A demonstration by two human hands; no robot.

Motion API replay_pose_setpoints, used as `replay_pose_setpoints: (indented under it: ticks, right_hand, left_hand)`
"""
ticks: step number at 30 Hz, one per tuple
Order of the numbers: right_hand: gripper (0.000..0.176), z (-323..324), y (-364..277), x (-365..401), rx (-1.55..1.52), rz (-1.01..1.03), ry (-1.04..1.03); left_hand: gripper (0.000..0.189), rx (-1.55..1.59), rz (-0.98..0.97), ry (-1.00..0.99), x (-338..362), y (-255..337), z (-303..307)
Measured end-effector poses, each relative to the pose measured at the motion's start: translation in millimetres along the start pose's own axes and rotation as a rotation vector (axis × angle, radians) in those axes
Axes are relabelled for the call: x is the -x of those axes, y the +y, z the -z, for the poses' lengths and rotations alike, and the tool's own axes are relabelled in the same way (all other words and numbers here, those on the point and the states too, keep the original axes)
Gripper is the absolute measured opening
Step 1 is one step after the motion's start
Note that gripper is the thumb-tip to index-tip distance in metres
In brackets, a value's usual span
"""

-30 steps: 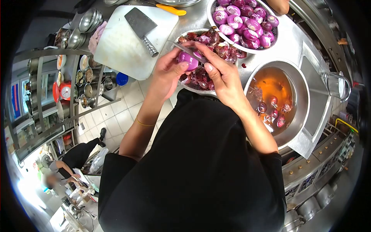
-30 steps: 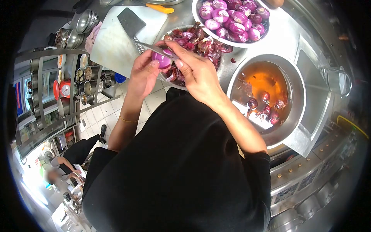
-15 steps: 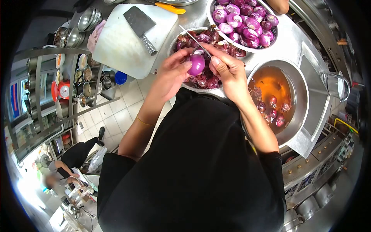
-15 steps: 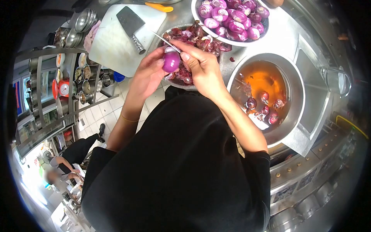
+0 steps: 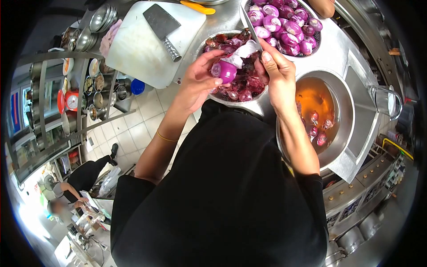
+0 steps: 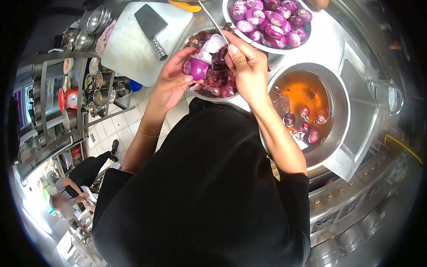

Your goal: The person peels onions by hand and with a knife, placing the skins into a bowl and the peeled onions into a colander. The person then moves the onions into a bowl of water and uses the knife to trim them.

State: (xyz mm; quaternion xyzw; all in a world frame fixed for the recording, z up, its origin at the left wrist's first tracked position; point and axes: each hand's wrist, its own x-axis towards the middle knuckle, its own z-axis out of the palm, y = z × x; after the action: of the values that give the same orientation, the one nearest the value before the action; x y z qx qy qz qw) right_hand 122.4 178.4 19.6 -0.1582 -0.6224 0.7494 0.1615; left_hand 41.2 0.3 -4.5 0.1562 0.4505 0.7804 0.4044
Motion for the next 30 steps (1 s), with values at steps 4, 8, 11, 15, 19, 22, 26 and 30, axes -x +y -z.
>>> replay_pose_setpoints:
  ticks: [4,8,11,15,19,22,26,30]
  right_hand:
    - [0.03,-7.0,-6.0,8.1,0.005,0.016,-0.129]
    - [0.029,-13.0,-11.6,13.5,0.034,0.039,-0.164]
    - [0.031,-3.6,-9.9,2.4,0.003,0.06,-0.072]
    - [0.031,4.3,-16.6,0.6,-0.035,0.068,0.037]
    - [0.032,0.4,-17.9,4.6,-0.068,0.03,0.077]
    - [0.034,-7.4,-29.0,7.4,-0.076,0.028,0.103]
    - [0.037,-15.6,-41.6,7.8,0.052,0.081,0.107]
    - [0.039,-22.8,-13.2,10.6,0.073,0.009,0.094]
  left_hand:
    - [0.057,0.207,-0.022,0.036,0.1,0.5,-2.8]
    - [0.056,0.242,0.006,0.191,-6.6,-5.1,2.7]
    - [0.059,0.057,-0.12,0.228,-8.6,-5.4,3.4]
    - [0.064,-0.076,-0.209,0.044,-2.6,2.4,8.4]
    - [0.061,-0.238,-0.148,-0.01,-1.9,10.0,26.5]
    - [0.062,-0.362,-0.103,-0.003,-2.4,18.9,36.9]
    - [0.064,-0.449,-0.109,0.017,-4.2,24.5,55.6]
    - [0.059,-0.456,-0.137,-0.023,-11.2,29.3,81.5]
